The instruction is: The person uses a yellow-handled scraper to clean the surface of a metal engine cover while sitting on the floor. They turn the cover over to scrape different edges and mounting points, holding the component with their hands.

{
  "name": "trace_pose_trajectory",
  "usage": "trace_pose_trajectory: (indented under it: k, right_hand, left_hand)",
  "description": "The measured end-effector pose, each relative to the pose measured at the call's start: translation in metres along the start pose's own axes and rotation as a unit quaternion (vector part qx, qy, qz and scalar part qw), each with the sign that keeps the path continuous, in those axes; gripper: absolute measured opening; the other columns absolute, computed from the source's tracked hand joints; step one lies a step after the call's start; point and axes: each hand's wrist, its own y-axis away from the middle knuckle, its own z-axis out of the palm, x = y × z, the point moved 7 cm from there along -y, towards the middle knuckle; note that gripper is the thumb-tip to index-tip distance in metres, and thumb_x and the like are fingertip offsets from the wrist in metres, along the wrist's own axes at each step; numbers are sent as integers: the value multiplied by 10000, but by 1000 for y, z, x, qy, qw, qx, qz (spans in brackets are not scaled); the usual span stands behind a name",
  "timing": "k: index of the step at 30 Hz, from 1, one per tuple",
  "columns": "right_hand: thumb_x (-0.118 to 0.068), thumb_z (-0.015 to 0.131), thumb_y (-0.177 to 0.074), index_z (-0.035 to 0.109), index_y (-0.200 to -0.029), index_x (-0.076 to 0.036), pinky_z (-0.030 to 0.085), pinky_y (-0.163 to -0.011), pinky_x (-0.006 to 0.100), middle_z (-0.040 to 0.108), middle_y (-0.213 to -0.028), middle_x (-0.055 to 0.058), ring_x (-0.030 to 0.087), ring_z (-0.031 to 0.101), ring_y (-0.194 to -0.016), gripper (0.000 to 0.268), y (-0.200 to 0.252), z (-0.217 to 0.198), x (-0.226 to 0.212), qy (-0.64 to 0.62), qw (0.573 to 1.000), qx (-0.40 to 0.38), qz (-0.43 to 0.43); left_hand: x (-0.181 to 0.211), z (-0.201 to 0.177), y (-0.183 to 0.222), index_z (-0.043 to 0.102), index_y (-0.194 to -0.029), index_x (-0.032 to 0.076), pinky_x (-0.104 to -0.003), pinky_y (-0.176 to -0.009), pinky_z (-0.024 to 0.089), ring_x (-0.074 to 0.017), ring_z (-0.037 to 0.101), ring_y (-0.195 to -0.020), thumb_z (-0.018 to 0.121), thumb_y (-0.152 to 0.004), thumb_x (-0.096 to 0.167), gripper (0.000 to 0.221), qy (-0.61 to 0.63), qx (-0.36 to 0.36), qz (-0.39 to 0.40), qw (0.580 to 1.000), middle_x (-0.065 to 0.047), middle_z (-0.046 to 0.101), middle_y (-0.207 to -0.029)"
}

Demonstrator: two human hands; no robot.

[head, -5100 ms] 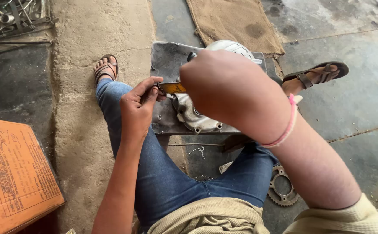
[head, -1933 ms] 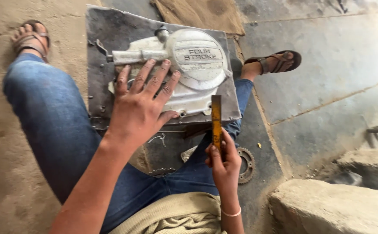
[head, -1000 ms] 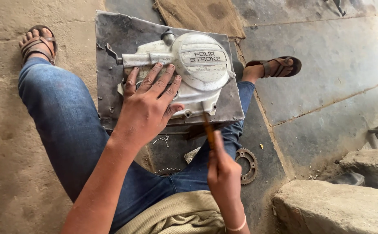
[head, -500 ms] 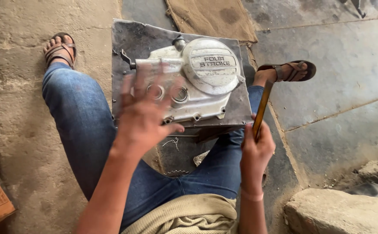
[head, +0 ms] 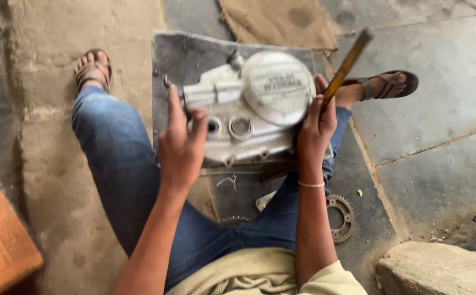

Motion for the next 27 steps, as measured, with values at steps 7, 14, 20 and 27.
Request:
trace_pose_trajectory:
  k: [7, 14, 20, 27]
  right_hand:
    - [-121, 552, -1110, 746, -1278, -1, 498, -696, 388, 686, -860, 221, 273, 586, -701, 284, -63, -19, -64, 312, 939, -122, 77]
    - [-163, 586, -1023, 723, -1198, 7, 576, -642, 290, 757, -954, 85, 124, 672, -707, 279, -129, -4, -45, 230, 829, -487, 150]
    - [-120, 612, -935, 652, -1296, -43, 583, -517, 369, 754, -905, 191, 252, 654, -617, 371, -128, -17, -10, 366, 742, -460, 323]
    - [-269, 572, -1056, 732, -1180, -34, 575, -554, 277, 718, -875, 108, 164, 655, -648, 311, -132, 5, -23, 271, 840, -388, 265]
  left_hand:
    - [74, -42, 22, 116, -1642, -67, -255, -344, 360, -69, 521, -448, 429, -1012, 675, 1022, 66, -49, 105, 991, -52, 706, -729]
    - [123, -53, 21, 482, -1502, 44, -370, -380, 503, -196, 648, -456, 665, -938, 548, 778, -142, -120, 112, 976, -104, 736, -689]
    - [109, -51, -2, 721, -952, -1, -455, -484, 468, -367, 688, -581, 712, -1003, 239, 245, -158, 9, 203, 966, -216, 660, -650]
    - [44, -37, -45, 711, -784, -3, -522, -575, 498, -448, 666, -657, 645, -1018, 441, 506, -204, 37, 53, 977, -236, 656, -656]
